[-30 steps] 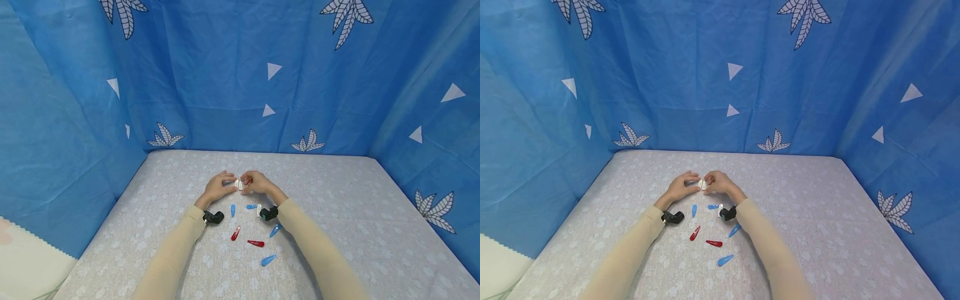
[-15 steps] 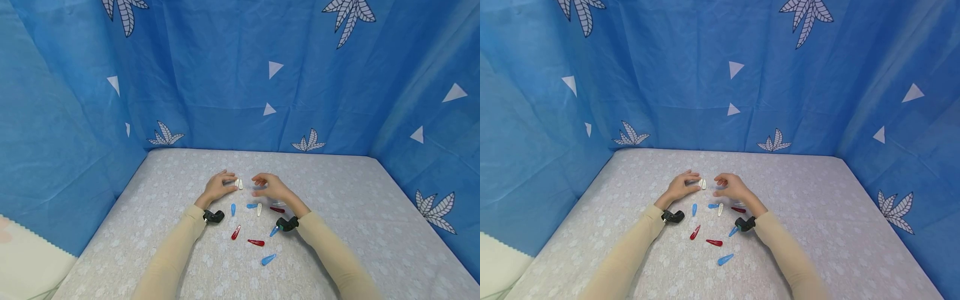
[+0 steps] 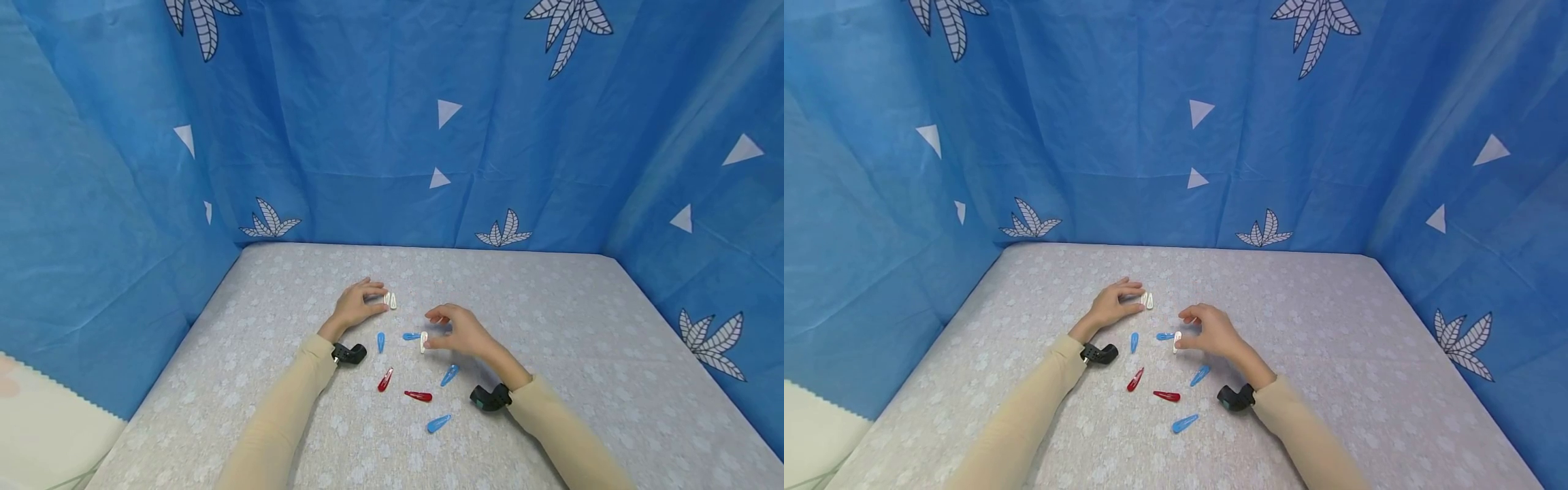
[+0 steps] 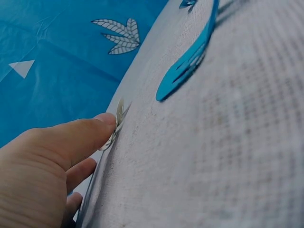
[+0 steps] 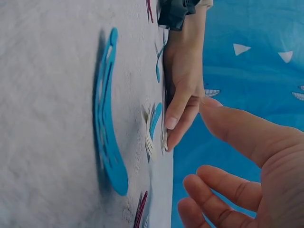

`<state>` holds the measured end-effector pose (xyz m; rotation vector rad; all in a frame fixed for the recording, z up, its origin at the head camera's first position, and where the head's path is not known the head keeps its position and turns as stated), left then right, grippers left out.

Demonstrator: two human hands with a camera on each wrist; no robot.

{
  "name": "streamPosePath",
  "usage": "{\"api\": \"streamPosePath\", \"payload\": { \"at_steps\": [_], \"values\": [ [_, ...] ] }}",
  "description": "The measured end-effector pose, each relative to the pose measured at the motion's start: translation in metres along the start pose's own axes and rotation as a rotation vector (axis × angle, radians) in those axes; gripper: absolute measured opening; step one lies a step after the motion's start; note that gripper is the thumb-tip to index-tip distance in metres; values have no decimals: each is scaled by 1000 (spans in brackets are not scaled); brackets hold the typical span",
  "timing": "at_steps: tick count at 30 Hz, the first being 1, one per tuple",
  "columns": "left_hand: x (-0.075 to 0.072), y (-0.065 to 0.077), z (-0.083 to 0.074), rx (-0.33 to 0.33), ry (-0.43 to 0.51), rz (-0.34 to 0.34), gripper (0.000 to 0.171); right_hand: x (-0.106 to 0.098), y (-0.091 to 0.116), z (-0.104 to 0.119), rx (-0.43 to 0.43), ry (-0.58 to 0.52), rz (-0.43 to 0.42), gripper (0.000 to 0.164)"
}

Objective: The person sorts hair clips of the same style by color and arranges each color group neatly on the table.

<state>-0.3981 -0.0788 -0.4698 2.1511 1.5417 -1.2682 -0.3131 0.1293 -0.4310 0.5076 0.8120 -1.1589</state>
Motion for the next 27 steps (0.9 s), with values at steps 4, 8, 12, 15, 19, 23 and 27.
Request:
{"api": "streamPosePath", "payload": {
  "at_steps": [4,8,12,15,19,23,27],
  "values": [
    [1,0,0,0,-2,0,44,4,3,0,6,13,-8,57],
    [1,0,1,-4,6,2,45,9,5,-1,7,20,-8,57],
    [0,0,1,-1,6,-1,45,12,5,-3,6,24,-12,56],
    [0,1,2,0,4,-1,45,14,4,-4,-2,32,-15,56],
    [1,1,4,-1,-3,-2,45,17,4,-5,-17,52,-22,56],
    [1,1,3,2,-12,-2,45,19,3,-6,-23,72,-24,55],
    [1,1,2,1,-12,-1,44,21,3,-6,-20,83,-25,55]
  ]
}}
Point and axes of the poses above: each hand's wrist, its own y-axis away from the middle knuckle, its own x-axis out of the palm, z = x × y, the point moved 8 cm from there along -y, towards the middle knuckle, and after that the axes turned 8 degrees about x, right-handed, at the moved point
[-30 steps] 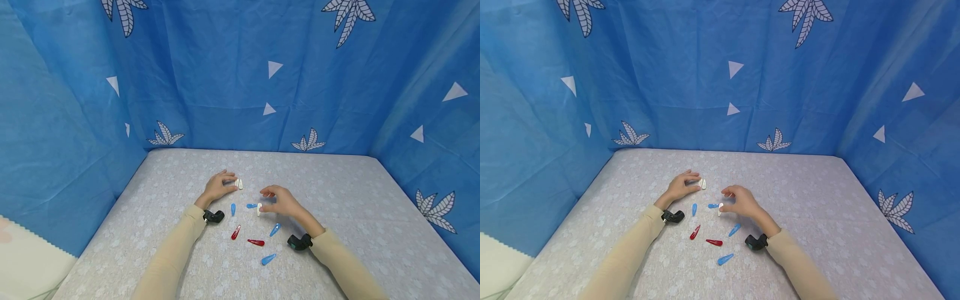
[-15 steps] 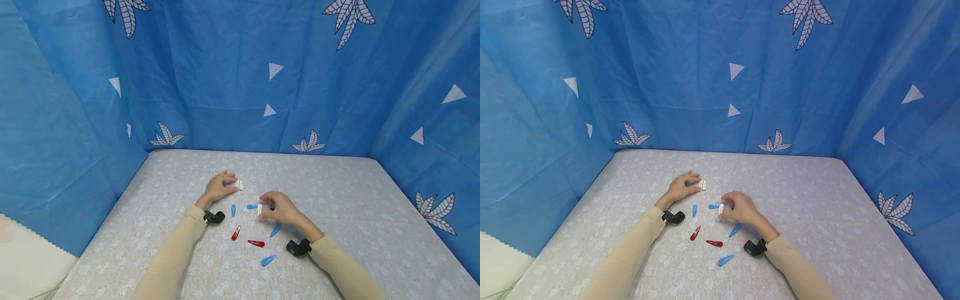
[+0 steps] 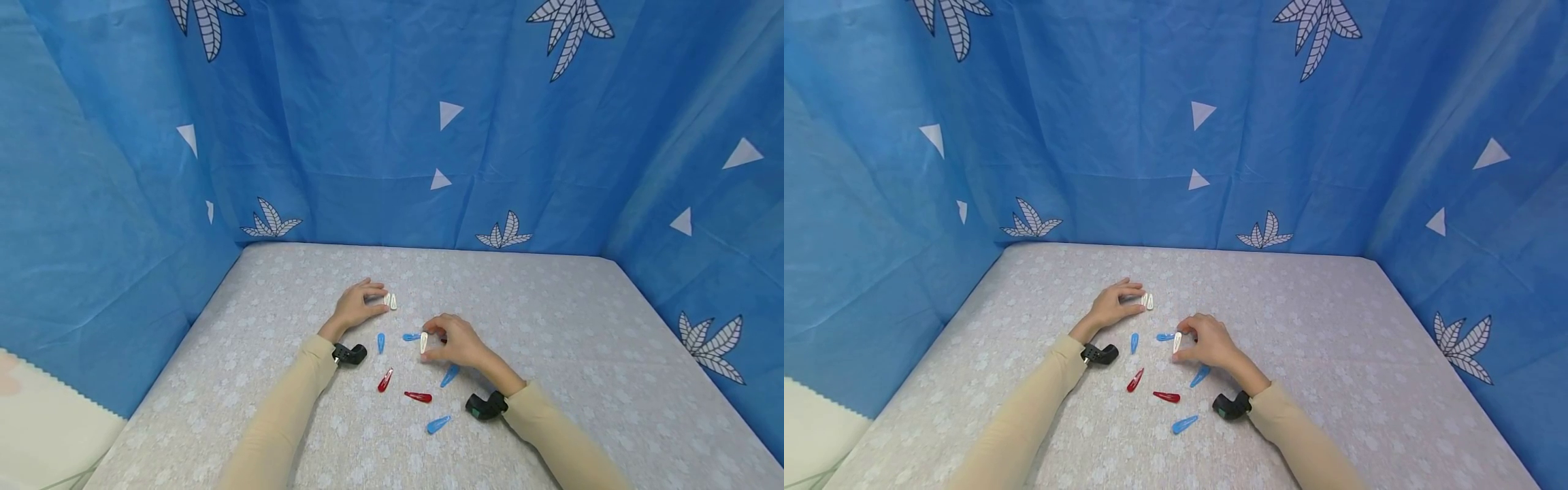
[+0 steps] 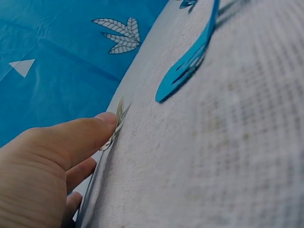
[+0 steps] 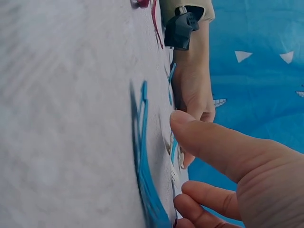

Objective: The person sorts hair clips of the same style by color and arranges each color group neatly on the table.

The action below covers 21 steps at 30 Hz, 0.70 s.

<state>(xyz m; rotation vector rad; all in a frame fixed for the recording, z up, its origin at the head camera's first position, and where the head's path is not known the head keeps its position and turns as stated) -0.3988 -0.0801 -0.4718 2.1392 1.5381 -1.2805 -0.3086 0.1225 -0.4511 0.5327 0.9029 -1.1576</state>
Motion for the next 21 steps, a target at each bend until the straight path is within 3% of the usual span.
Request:
{"api": "streamPosePath", "payload": {
  "at_steps": [21],
  "values": [
    [-1,0,-1,2,-6,4,45,2,1,0,3,31,-17,44]
  ]
}}
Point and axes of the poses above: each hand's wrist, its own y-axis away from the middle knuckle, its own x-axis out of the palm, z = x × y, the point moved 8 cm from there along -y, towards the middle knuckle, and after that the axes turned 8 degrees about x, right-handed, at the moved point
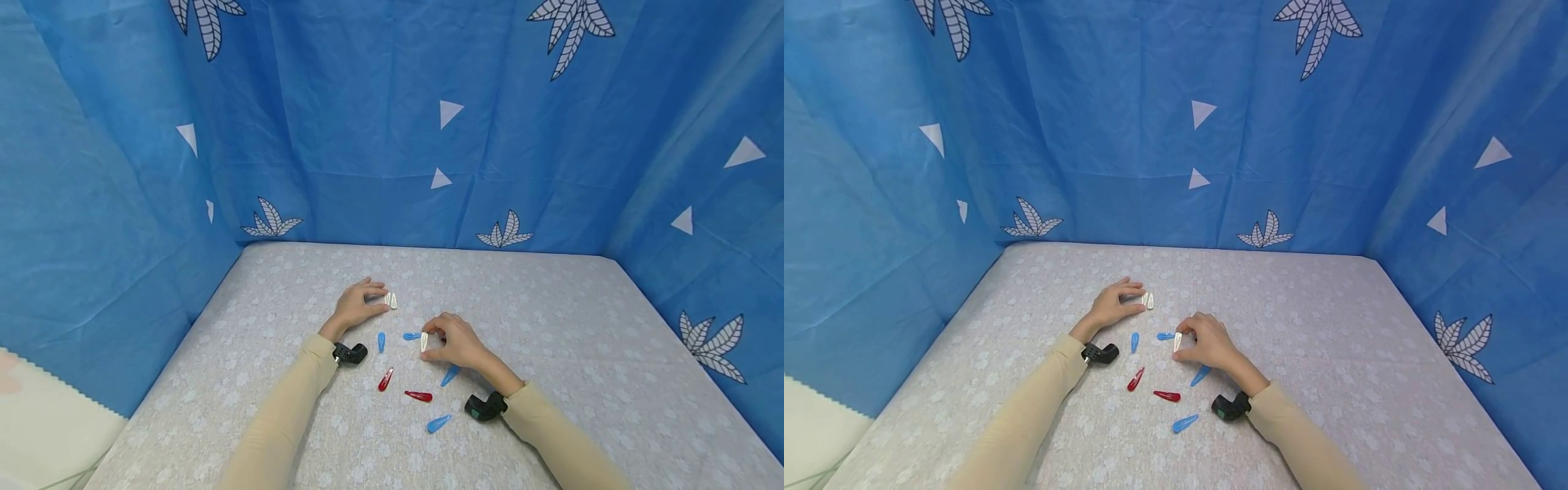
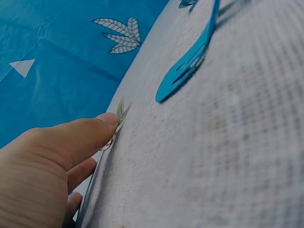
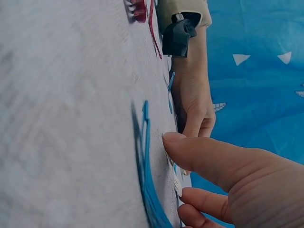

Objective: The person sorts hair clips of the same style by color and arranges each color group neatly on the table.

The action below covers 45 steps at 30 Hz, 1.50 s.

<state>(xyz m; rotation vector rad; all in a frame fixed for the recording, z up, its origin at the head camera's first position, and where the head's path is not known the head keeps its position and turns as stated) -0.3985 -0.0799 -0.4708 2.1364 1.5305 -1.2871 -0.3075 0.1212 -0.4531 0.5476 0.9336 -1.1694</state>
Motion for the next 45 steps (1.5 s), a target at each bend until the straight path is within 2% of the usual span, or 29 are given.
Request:
{"api": "streamPosePath", "payload": {
  "at_steps": [8,15,22,29,37,45],
  "values": [
    [0,0,0,2,-4,0,45,0,0,1,-16,8,-7,41],
    [0,0,0,-1,-2,3,45,-1,-1,0,6,-6,-6,41],
    [1,-1,2,-15,3,-2,45,-2,-2,-2,25,-49,-5,41],
    [1,0,3,-13,6,-3,45,-8,-5,1,0,-115,-5,42],
    [0,0,1,-3,10,-11,44,-15,-15,1,4,-130,0,45],
    [-1,0,-1,4,27,-28,45,-24,-35,3,-15,-132,13,44]
  ]
}}
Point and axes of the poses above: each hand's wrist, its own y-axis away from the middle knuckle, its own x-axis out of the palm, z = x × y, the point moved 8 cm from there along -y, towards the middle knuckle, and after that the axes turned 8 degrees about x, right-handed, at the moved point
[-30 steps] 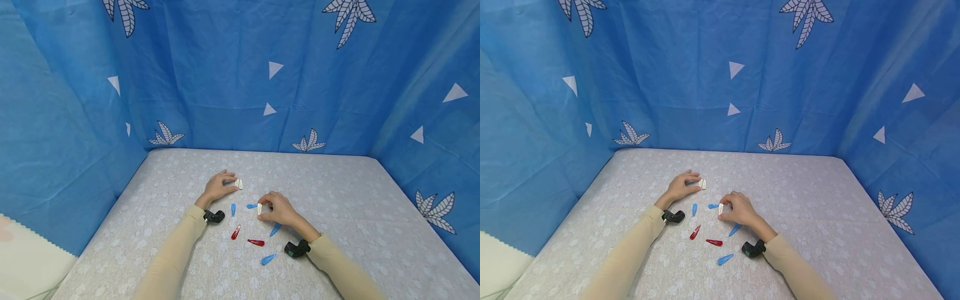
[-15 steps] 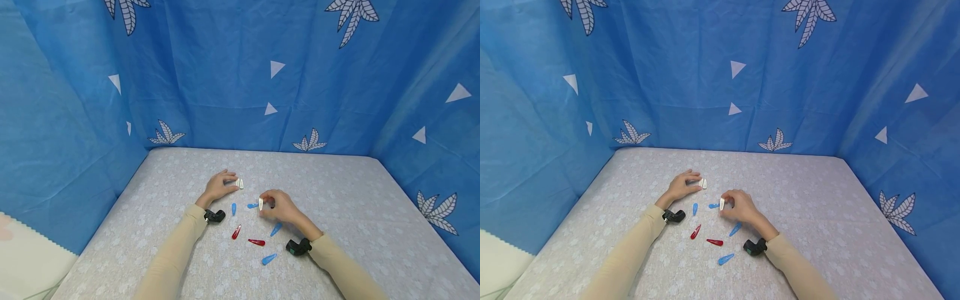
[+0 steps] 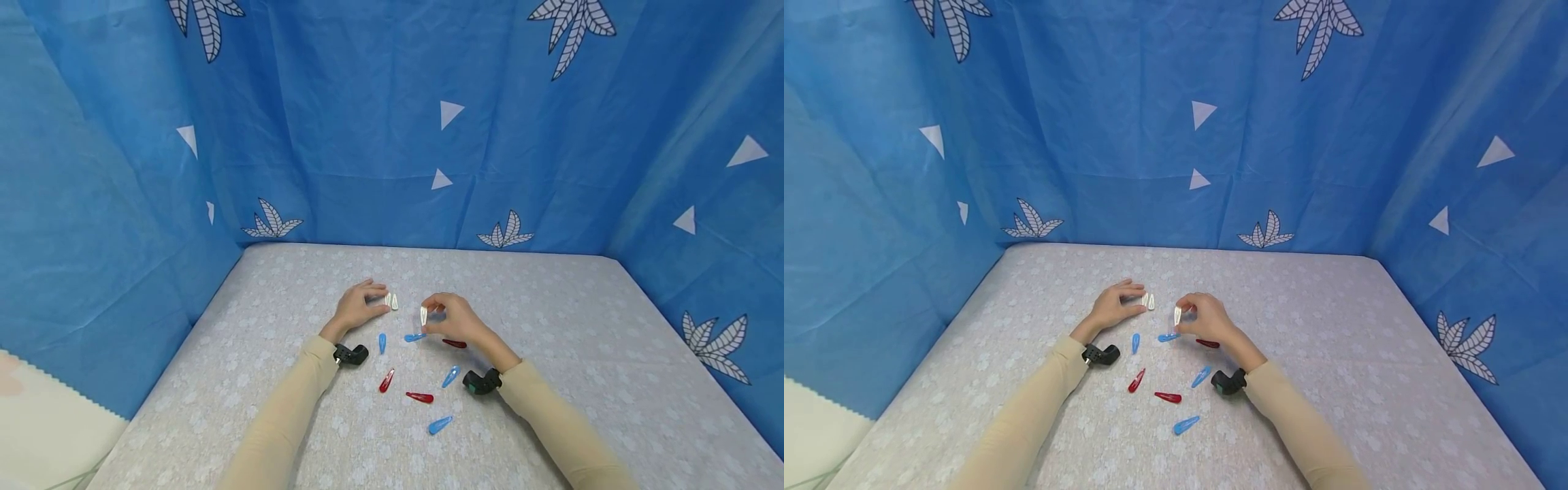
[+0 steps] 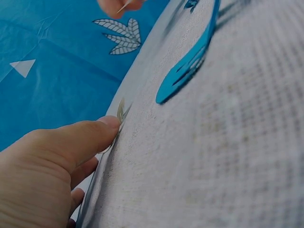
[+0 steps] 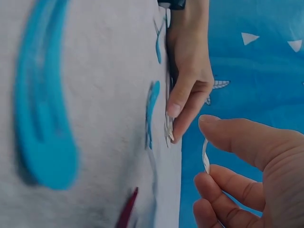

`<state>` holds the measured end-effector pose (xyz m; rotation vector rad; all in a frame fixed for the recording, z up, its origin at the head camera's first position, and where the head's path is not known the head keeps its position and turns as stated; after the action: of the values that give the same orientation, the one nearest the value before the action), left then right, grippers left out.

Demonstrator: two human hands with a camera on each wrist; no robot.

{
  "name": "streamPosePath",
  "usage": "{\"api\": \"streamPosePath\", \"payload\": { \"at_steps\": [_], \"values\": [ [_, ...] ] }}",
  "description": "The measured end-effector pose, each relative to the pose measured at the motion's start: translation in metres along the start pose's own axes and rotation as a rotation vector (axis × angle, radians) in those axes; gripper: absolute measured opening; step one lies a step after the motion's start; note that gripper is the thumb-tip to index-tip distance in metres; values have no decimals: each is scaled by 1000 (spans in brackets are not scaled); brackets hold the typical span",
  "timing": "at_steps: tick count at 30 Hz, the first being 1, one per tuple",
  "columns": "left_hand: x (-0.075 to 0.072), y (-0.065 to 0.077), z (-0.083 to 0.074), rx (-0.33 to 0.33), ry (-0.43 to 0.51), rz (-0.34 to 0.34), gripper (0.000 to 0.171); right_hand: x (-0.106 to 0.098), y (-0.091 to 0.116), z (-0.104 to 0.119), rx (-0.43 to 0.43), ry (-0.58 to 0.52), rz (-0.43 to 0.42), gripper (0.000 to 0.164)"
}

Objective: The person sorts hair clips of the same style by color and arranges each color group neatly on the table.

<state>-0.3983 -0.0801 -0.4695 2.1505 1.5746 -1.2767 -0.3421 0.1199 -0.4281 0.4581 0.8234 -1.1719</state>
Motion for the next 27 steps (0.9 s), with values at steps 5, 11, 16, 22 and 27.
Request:
{"api": "streamPosePath", "payload": {
  "at_steps": [5,11,16,22,27],
  "values": [
    [-2,-1,-1,9,4,-19,44,-2,-16,0,32,-16,15,44],
    [0,-1,2,-13,-8,-22,44,1,-35,-2,71,-21,38,45],
    [0,-1,2,-24,2,-23,44,4,-50,-4,101,-25,66,44],
    [-1,-1,0,-11,-12,-23,42,8,-64,-1,90,-16,99,43],
    [-2,0,-1,-13,-15,-25,42,15,-74,-3,124,-39,125,44]
  ]
}}
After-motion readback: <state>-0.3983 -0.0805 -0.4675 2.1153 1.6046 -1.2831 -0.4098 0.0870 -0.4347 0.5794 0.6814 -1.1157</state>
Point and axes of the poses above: each hand's wrist, its own y-axis away from the middle knuckle, its own x-axis out of the palm, z = x × y, the point moved 8 cm from there along -y, towards the middle knuckle, and after that the axes turned 8 degrees about x, right-handed, at the moved point
